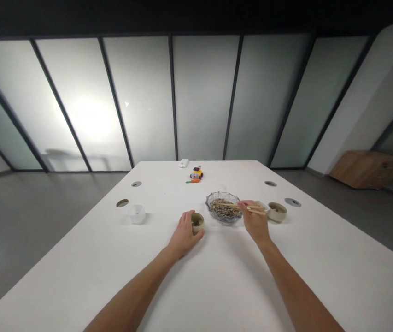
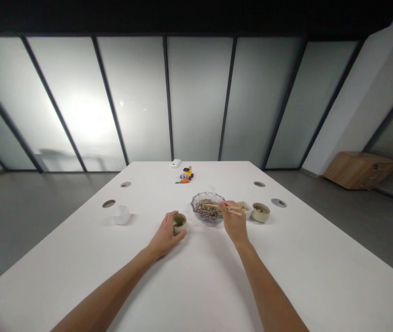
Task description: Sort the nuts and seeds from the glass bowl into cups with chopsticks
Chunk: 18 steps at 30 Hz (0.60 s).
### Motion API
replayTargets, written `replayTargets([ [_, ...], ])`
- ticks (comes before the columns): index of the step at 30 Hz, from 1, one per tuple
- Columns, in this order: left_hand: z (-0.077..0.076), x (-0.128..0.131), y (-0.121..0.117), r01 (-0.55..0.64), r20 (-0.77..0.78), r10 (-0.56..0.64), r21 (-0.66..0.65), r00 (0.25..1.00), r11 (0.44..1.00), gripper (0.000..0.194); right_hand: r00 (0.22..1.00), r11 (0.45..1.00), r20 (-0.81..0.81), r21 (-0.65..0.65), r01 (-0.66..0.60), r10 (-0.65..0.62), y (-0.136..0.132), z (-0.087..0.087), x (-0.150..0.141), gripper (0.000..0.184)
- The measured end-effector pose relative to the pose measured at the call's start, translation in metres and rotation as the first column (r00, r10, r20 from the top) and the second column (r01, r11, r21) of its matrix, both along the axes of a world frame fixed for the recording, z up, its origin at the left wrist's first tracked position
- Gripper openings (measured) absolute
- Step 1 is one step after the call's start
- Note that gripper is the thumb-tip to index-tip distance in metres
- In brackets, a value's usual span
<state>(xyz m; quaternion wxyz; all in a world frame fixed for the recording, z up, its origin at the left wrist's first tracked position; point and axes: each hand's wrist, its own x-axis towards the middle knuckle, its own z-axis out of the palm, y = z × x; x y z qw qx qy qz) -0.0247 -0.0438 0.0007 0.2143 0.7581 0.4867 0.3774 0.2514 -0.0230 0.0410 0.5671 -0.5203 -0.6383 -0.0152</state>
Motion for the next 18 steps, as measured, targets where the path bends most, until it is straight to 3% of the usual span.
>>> replayTargets([
  [9,0.0008,-0.0002,0.0011,0.0,-0.008,0.0,0.009,1.0,1.0,0.064,0.983,0.983,-0.053,-0.049,-0.18,0.177,-0.0005,-0.007,-0.0075,0.053],
  [18,0.0008,0.0003,0.0006,0.008,-0.004,-0.008,-0.004,1.0,1.0,0.065,0.986,0.985,-0.005,-0.055,-0.164,0.164,-0.0014,-0.0037,-0.0087,0.052],
])
